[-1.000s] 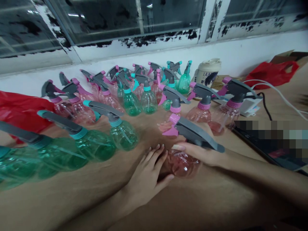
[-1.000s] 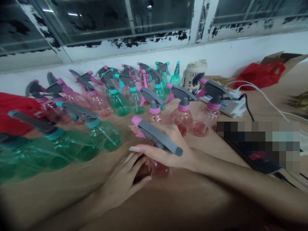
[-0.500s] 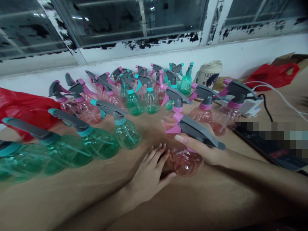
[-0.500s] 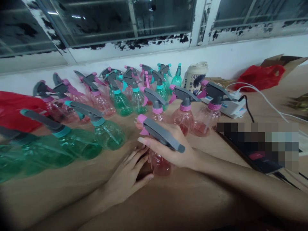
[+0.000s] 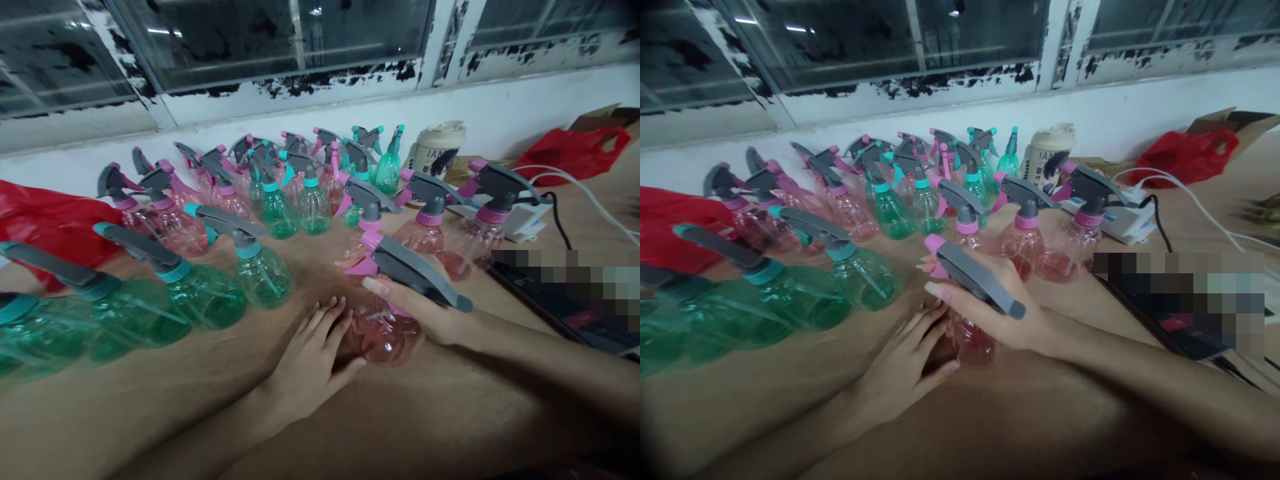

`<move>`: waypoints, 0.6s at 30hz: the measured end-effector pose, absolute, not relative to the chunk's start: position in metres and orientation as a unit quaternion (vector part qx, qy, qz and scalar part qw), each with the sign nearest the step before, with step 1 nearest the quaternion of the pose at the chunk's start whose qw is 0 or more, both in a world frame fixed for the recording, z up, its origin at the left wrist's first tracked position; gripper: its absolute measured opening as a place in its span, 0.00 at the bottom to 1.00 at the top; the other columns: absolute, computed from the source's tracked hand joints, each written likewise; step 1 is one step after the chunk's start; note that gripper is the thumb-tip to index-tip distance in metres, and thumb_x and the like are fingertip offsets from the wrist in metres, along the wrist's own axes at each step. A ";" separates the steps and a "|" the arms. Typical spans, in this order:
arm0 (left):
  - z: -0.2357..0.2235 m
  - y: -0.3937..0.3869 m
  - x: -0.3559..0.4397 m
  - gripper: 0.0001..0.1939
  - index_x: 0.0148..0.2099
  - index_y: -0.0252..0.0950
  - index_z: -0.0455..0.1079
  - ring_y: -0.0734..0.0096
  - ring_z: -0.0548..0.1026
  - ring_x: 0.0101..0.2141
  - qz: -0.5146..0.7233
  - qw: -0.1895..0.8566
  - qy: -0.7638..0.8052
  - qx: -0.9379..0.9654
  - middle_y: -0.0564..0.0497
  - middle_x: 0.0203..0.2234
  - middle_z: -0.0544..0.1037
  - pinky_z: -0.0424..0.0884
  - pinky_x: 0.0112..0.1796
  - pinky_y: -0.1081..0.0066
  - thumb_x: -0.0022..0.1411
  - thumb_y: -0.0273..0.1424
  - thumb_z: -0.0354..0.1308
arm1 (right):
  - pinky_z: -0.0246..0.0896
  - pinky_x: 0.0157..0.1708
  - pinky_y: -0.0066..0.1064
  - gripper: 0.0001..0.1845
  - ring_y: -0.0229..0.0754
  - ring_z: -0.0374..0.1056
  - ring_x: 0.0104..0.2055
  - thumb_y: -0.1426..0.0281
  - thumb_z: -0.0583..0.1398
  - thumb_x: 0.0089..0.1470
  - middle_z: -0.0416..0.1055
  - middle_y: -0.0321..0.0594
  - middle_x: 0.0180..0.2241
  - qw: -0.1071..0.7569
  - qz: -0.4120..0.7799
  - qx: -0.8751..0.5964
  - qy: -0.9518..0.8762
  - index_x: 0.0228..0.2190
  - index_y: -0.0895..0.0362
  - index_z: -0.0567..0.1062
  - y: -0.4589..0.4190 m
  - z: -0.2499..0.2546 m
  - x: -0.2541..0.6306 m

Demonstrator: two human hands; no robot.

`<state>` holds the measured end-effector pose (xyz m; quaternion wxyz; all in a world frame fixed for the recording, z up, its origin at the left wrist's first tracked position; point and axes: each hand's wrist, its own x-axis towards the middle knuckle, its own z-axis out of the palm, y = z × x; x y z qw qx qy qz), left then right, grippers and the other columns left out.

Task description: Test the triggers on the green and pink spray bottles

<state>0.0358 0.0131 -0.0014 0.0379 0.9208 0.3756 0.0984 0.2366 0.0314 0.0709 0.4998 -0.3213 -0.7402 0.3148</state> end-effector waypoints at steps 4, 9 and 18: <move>0.000 0.013 0.037 0.29 0.60 0.30 0.59 0.48 0.57 0.60 0.097 0.042 0.374 0.921 0.37 0.60 0.60 0.58 0.56 0.49 0.64 0.43 0.54 | 0.67 0.34 0.31 0.03 0.37 0.69 0.32 0.67 0.59 0.56 0.71 0.32 0.28 0.505 0.296 -0.321 -0.745 0.31 0.52 0.70 0.032 0.072 0.236; 0.001 0.014 0.037 0.29 0.60 0.30 0.59 0.50 0.58 0.60 0.101 0.041 0.372 0.922 0.37 0.60 0.60 0.57 0.56 0.50 0.64 0.43 0.54 | 0.63 0.28 0.31 0.08 0.35 0.65 0.25 0.64 0.58 0.56 0.66 0.30 0.23 0.500 0.283 -0.334 -0.747 0.28 0.52 0.67 0.034 0.072 0.236; -0.001 0.013 0.036 0.28 0.59 0.30 0.59 0.51 0.58 0.59 0.093 0.030 0.375 0.922 0.38 0.60 0.60 0.58 0.56 0.50 0.64 0.43 0.54 | 0.63 0.29 0.31 0.09 0.36 0.64 0.25 0.61 0.60 0.55 0.68 0.31 0.24 0.498 0.283 -0.337 -0.747 0.28 0.53 0.67 0.034 0.074 0.235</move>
